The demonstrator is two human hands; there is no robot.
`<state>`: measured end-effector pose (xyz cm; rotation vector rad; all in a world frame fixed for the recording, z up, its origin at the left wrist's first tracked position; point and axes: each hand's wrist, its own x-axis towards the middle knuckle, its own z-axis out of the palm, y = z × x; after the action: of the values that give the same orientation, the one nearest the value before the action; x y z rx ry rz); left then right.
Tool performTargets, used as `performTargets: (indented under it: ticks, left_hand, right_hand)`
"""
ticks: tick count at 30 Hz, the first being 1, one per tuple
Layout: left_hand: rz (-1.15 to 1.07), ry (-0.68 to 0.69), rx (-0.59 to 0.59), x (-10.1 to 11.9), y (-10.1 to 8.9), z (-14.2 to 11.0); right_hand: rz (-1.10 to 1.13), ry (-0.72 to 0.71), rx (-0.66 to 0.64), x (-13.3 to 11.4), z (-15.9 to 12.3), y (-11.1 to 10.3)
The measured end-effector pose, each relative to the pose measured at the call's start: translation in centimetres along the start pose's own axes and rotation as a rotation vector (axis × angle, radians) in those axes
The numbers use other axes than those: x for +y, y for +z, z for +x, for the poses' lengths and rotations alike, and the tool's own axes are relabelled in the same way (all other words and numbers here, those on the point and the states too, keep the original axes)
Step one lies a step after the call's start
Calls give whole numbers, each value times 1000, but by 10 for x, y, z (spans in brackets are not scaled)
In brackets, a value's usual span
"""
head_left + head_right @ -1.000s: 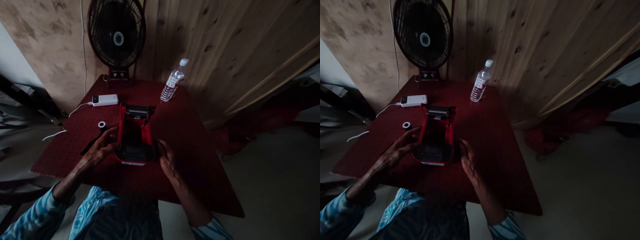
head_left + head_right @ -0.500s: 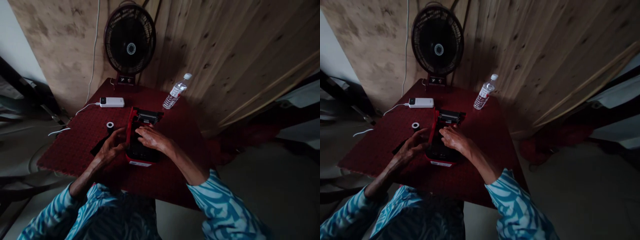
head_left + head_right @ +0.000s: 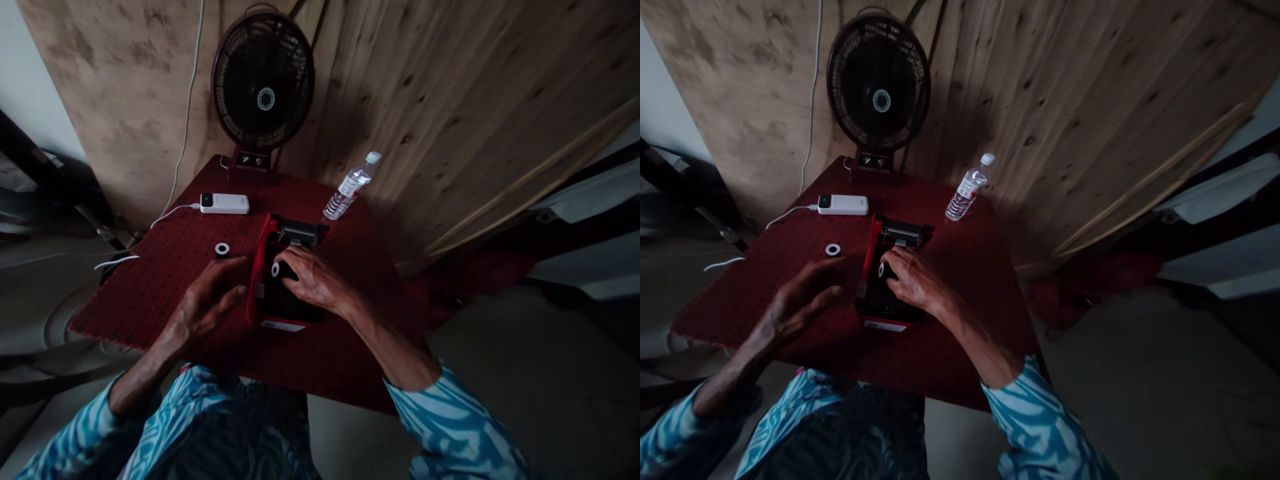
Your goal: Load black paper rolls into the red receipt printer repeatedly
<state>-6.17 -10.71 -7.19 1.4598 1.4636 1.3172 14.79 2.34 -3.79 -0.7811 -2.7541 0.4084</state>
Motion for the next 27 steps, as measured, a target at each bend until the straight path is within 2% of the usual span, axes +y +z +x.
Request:
performTargets:
  ticks: [3, 5, 8, 10, 12, 15, 19, 23, 27]
  left_hand:
    - [142, -59, 74, 0, -33, 7]
    - [206, -100, 129, -6, -49, 17]
    - [237, -118, 186, -19, -59, 31]
    - [237, -151, 167, -26, -60, 38]
    - [244, -202, 134, -34, -60, 43]
    - [242, -261, 87, -44, -60, 51]
    - [203, -280, 50, -53, -58, 63]
    - [164, -252, 35, -51, -53, 75]
    - [145, -240, -72, -46, -47, 73]
  right_hand:
    - [116, 22, 229, -1, -31, -11]
    - [204, 123, 424, 12, -50, -17]
    - [306, 329, 714, 56, -69, -14]
    - [375, 445, 842, 93, -75, -2]
    - [428, 552, 912, 126, -77, 16]
    - [467, 663, 947, 155, -78, 46]
    - [517, 681, 938, 167, -82, 73]
    - [538, 702, 938, 172, -84, 81]
    - [538, 698, 896, 174, -85, 81]
